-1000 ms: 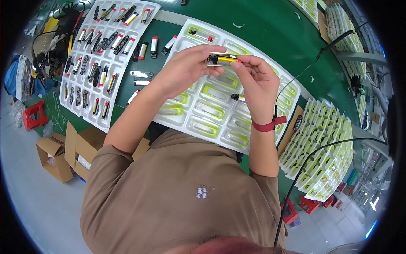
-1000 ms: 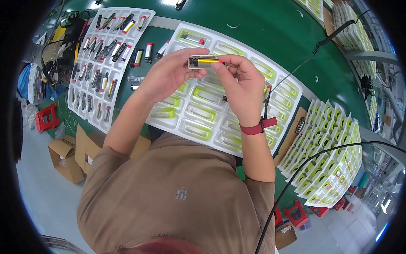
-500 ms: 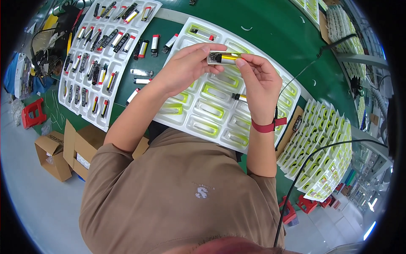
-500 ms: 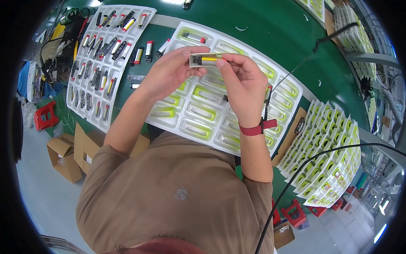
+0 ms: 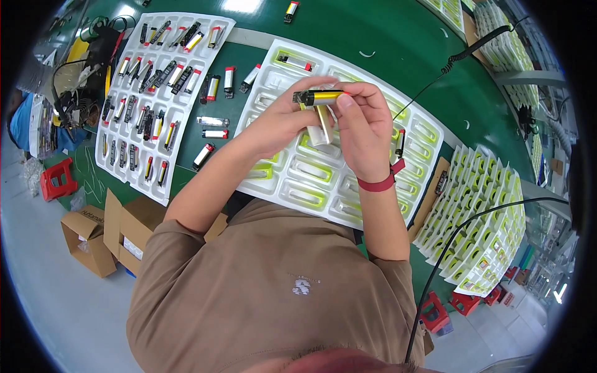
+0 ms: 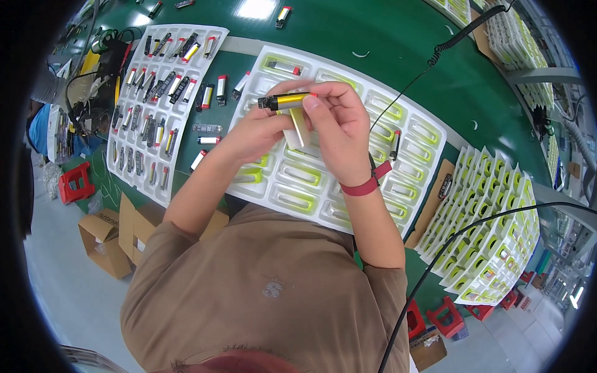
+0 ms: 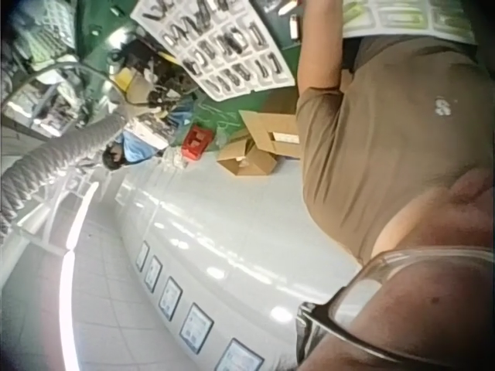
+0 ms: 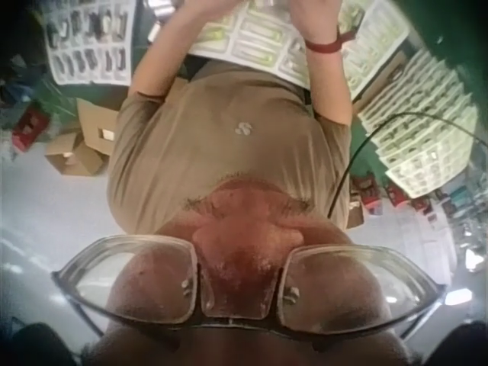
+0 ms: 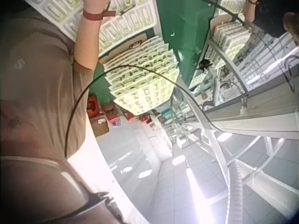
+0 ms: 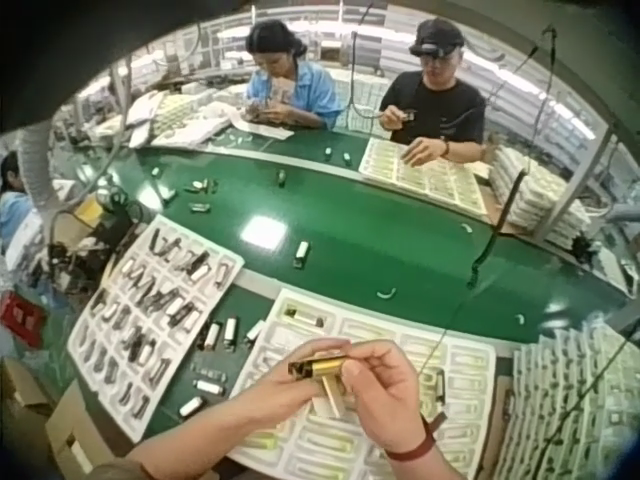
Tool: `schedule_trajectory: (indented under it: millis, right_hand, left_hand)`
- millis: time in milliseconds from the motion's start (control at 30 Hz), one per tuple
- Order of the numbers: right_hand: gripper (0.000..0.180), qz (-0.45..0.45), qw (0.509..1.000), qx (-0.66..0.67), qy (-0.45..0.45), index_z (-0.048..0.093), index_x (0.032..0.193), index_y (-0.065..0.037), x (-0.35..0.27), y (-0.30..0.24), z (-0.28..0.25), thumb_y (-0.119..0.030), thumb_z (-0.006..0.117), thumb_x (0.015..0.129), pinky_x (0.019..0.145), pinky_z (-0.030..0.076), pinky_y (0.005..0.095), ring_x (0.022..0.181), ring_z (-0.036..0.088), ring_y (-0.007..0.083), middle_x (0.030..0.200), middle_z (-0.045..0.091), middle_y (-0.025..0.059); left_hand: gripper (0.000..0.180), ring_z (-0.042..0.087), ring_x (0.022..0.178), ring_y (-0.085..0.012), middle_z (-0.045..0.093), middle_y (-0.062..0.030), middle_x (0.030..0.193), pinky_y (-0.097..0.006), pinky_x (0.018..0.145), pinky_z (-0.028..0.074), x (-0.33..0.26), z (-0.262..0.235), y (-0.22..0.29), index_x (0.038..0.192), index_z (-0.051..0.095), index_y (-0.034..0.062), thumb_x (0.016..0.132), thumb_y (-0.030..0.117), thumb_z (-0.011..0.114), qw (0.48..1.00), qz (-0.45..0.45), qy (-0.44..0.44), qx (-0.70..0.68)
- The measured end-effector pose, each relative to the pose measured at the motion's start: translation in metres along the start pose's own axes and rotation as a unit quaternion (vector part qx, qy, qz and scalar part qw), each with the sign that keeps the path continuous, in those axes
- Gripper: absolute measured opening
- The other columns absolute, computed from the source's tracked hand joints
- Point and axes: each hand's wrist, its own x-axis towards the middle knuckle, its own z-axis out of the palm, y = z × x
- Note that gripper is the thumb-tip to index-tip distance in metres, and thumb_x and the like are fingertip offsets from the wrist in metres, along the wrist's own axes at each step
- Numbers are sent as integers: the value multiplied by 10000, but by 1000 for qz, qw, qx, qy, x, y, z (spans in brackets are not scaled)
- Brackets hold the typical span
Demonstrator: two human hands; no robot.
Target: The person assembles electronic components by hand, then organizes them into plastic trays.
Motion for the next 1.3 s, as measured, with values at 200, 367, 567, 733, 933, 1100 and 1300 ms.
schedule_trajectory:
  millis: [200, 367, 567, 733, 933, 1100, 1300]
  right_hand:
    - [144, -17, 994, -90, 58, 624, 1114, 13, -20, -16, -2, -15, 656, 976, 751, 569, 261, 845, 692, 132, 976, 703, 93]
    - [144, 24, 991, -92, 95, 620, 1119, 29, -22, -4, 0, 16, 633, 975, 759, 591, 315, 819, 711, 193, 991, 706, 118]
    - [161, -23, 967, -223, 118, 674, 1083, 13, -16, -12, -7, -11, 724, 932, 709, 521, 223, 773, 642, 79, 928, 705, 41]
    - [164, -75, 950, -285, 104, 700, 1054, 4, -19, -9, -8, -21, 757, 903, 662, 472, 211, 722, 590, 64, 876, 689, 15]
    - [161, -119, 904, -405, 67, 715, 1029, -14, -20, -9, 2, -43, 774, 882, 627, 460, 214, 677, 556, 53, 801, 662, 11]
    - [168, -28, 946, -312, 86, 712, 1055, -1, -17, -7, -3, -70, 760, 910, 627, 447, 202, 698, 553, 28, 839, 680, 4]
    - [190, -20, 930, -350, 107, 713, 1078, 0, -15, -6, 2, -69, 760, 908, 628, 457, 212, 704, 573, 46, 853, 692, 23]
  left_hand:
    - [235, 636, 970, -129, 666, -50, 1005, -282, 812, 488, 5, -22, 9, 1157, 597, 48, 942, 30, 506, 981, 57, 86, 161]
    - [242, 631, 1104, -201, 637, -97, 1155, -314, 823, 485, 11, -18, 1, 1195, 573, 70, 977, 85, 469, 991, 58, 124, 14]
    - [300, 633, 1139, -259, 623, -147, 1189, -380, 903, 521, 0, -15, 9, 1291, 490, 47, 1040, 198, 423, 996, 1, 23, -90]
    - [345, 615, 1035, -228, 608, -143, 1186, -373, 896, 508, -6, -28, 9, 1335, 471, 27, 1060, 222, 398, 998, -6, -54, -4]
    - [412, 602, 986, -209, 617, -145, 1221, -362, 922, 499, -6, -26, 1, 1343, 527, -45, 1069, 224, 377, 994, 18, -78, -74]
    - [471, 596, 1005, -211, 630, -140, 1156, -372, 937, 486, -6, -20, 6, 1372, 510, -68, 1102, 281, 343, 998, 18, -49, -34]
    - [431, 596, 986, -192, 629, -123, 1167, -363, 925, 492, -5, -15, 10, 1364, 517, -67, 1091, 241, 386, 999, 11, -35, -12]
